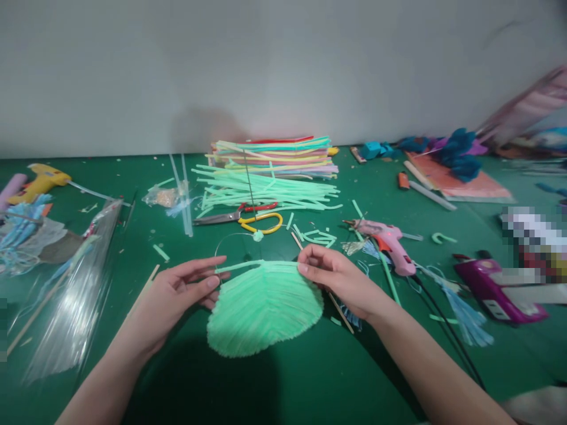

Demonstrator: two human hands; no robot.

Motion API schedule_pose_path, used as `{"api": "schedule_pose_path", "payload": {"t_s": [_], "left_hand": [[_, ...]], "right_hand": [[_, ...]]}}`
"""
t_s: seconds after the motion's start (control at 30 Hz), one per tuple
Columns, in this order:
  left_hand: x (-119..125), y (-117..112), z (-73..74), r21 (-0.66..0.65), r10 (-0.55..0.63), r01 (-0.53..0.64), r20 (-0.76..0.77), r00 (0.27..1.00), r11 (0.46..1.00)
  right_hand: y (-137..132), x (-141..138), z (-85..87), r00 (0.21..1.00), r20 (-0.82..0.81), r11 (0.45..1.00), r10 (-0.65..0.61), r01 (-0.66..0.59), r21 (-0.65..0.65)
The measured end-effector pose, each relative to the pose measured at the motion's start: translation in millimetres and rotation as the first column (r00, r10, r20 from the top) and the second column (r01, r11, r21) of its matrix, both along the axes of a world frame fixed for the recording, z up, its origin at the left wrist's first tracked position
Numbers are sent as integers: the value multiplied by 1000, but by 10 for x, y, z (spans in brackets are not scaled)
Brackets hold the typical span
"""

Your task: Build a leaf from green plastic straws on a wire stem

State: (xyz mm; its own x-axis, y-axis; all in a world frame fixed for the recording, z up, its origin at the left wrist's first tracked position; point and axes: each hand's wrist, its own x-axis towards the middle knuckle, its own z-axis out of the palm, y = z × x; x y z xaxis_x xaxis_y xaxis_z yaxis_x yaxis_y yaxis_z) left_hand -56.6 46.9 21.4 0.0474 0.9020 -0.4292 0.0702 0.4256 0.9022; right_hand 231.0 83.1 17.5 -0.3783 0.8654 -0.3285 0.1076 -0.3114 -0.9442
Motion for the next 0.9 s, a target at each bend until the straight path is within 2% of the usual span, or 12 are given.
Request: {"api": "schedule_pose_path", "payload": {"t_s": [0.13,0.43,0.73,0.9], "left_hand": [[25,8,-32,57,58,-56,-40,998,997],[37,12,7,128,66,-51,-119,991,990],[84,7,20,111,-42,71,-240,970,991],[72,3,9,81,-89,108,-204,975,991]], "right_hand": [[-12,-22,-16,999,-9,999,-34,34,-26],[-26,-65,-54,996,-31,996,-79,78,-32],[-51,-114,-60,984,-13,984,-179,179,6],[-93,-151,-46,977,-21,977,-214,214,-14]]}}
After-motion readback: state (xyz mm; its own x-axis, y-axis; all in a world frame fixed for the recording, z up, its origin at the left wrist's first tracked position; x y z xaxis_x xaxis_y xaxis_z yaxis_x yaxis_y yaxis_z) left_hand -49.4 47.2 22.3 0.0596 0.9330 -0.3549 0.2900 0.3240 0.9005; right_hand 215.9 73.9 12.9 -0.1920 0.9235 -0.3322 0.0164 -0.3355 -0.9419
